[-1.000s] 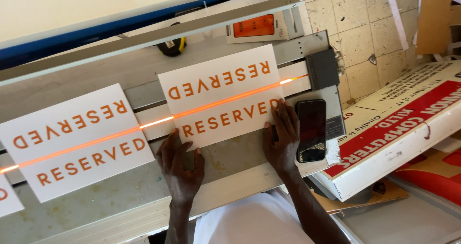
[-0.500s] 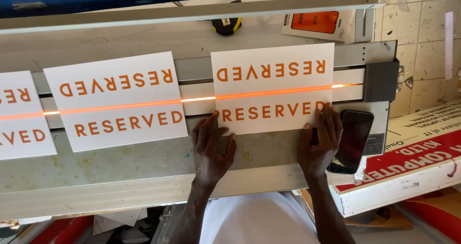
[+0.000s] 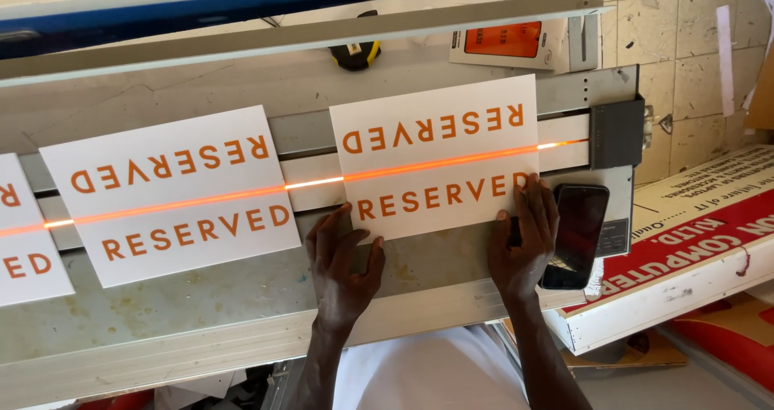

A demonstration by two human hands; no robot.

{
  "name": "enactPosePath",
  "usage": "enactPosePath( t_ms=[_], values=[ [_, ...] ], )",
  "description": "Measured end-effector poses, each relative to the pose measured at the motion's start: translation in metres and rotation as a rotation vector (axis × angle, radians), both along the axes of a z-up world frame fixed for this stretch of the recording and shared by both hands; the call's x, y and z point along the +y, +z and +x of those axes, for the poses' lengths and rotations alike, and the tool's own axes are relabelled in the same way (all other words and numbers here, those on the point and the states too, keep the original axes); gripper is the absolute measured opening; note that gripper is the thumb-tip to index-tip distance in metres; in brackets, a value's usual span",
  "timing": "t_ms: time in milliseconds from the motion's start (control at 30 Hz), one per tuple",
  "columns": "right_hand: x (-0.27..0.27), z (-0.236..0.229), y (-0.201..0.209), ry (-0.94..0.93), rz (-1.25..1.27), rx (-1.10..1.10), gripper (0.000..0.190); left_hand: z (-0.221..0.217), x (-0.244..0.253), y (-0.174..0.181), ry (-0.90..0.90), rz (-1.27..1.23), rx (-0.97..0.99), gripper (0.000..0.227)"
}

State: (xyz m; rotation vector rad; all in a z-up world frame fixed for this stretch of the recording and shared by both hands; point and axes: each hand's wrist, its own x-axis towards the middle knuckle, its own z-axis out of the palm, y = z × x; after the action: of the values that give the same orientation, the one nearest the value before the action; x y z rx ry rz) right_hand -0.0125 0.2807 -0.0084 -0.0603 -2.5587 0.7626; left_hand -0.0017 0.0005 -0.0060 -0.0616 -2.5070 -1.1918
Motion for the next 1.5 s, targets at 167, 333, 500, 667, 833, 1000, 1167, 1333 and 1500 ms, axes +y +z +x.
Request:
enactPosePath(
  t_ms=[167, 333, 500, 667, 833, 1000, 1167, 1333, 1500],
  values=[
    [0.001, 0.002, -0.004, -0.002, -0.011, 0.006, 0.038, 0.003, -0.002, -0.001, 0.003, -0.014, -0.012, 0.026],
    [-0.001, 0.011, 0.005, 0.012, -0.038, -0.027, 0.048, 0.002, 0.0, 0.011, -0.019, -0.038, -0.067, 0.044],
    [-0.003, 0.007, 0.002, 0.025, -0.064, -0.079, 0.047, 0.002, 0.0, 0.009, -0.025, -0.085, -0.066, 0.045],
    [-0.003, 0.007, 0.003, 0.018, -0.059, -0.099, 0.047, 0.001, 0.002, 0.008, -0.004, -0.12, -0.064, 0.047],
    [-0.003, 0.009, 0.002, 0.006, -0.063, -0.097, 0.046, 0.001, 0.002, 0.007, -0.009, -0.133, -0.059, 0.047],
    [-0.003, 0.009, 0.0, -0.006, -0.066, -0.102, 0.047, 0.002, 0.002, 0.007, 0.004, -0.157, -0.088, 0.047],
    [-0.002, 0.009, 0.0, -0.003, -0.058, -0.099, 0.047, 0.002, 0.003, 0.007, 0.004, -0.152, -0.08, 0.046],
    [-0.002, 0.006, 0.009, 0.033, -0.059, -0.097, 0.045, -0.001, 0.004, 0.01, 0.005, -0.157, -0.065, 0.044],
    [0.005, 0.0, 0.002, 0.055, -0.004, 0.011, 0.041, -0.006, 0.003, 0.002, 0.047, -0.111, 0.025, 0.046]
  ],
)
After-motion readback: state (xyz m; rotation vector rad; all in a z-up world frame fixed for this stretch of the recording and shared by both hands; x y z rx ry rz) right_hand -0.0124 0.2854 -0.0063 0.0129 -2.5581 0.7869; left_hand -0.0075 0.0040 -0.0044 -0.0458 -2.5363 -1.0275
